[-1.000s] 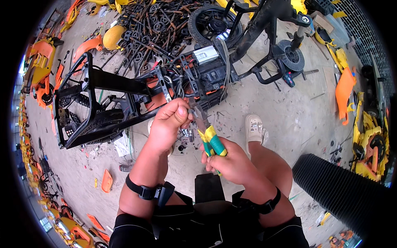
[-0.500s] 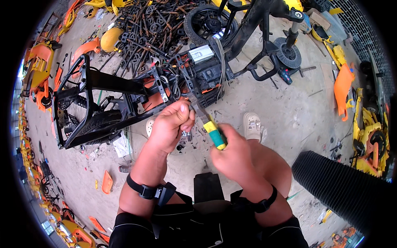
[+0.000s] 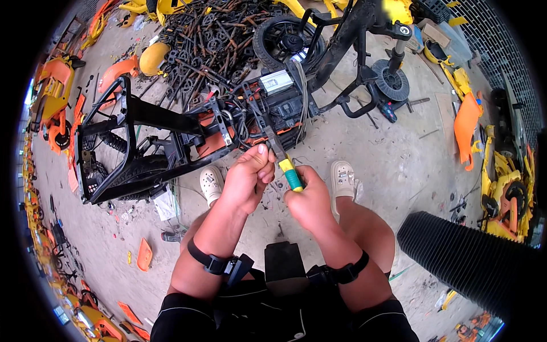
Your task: The person strips insulation from wires on a motorcycle frame using pliers and then twists the exposed wire ends together by hand.
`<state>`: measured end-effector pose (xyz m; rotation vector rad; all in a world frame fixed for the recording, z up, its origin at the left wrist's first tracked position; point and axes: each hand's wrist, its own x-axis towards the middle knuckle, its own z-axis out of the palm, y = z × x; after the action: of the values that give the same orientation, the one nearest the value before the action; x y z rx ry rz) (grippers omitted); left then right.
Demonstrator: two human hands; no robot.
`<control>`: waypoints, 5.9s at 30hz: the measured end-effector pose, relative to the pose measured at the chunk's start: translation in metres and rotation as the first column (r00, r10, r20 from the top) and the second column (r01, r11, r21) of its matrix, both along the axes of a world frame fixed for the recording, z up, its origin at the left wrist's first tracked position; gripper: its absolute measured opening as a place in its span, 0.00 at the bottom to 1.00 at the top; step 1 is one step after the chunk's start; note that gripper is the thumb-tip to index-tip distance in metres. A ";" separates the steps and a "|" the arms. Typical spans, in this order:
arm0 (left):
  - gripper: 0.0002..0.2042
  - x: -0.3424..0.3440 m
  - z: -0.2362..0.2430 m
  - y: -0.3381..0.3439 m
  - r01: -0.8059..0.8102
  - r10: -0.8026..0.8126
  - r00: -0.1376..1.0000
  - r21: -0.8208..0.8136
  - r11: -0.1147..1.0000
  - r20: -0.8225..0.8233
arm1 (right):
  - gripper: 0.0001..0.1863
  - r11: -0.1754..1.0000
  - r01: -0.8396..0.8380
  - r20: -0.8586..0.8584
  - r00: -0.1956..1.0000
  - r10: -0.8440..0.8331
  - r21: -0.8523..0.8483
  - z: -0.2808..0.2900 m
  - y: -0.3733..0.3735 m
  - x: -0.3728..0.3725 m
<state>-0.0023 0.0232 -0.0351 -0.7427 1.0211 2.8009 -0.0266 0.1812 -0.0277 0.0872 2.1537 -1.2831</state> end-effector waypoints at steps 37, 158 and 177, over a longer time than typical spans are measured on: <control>0.12 0.003 0.003 -0.023 -0.010 -0.013 0.997 -0.294 0.956 -0.079 | 0.40 0.689 0.181 0.552 0.750 0.365 -0.702 0.032 0.007 -0.004; 0.06 -0.020 0.025 -0.043 -0.185 0.045 0.974 -0.662 0.726 -0.222 | 0.36 0.842 -0.483 -0.688 0.526 0.499 0.241 0.053 -0.011 -0.084; 0.07 -0.045 -0.001 -0.064 -0.339 0.177 0.939 -0.711 0.616 -0.295 | 0.39 0.896 -0.405 -0.692 0.594 0.410 0.184 0.004 -0.070 -0.091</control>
<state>-0.0476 -0.0412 -0.0361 -0.7009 2.3860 2.6197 -0.1181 0.1113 -0.0234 -1.0351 2.5807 -1.1206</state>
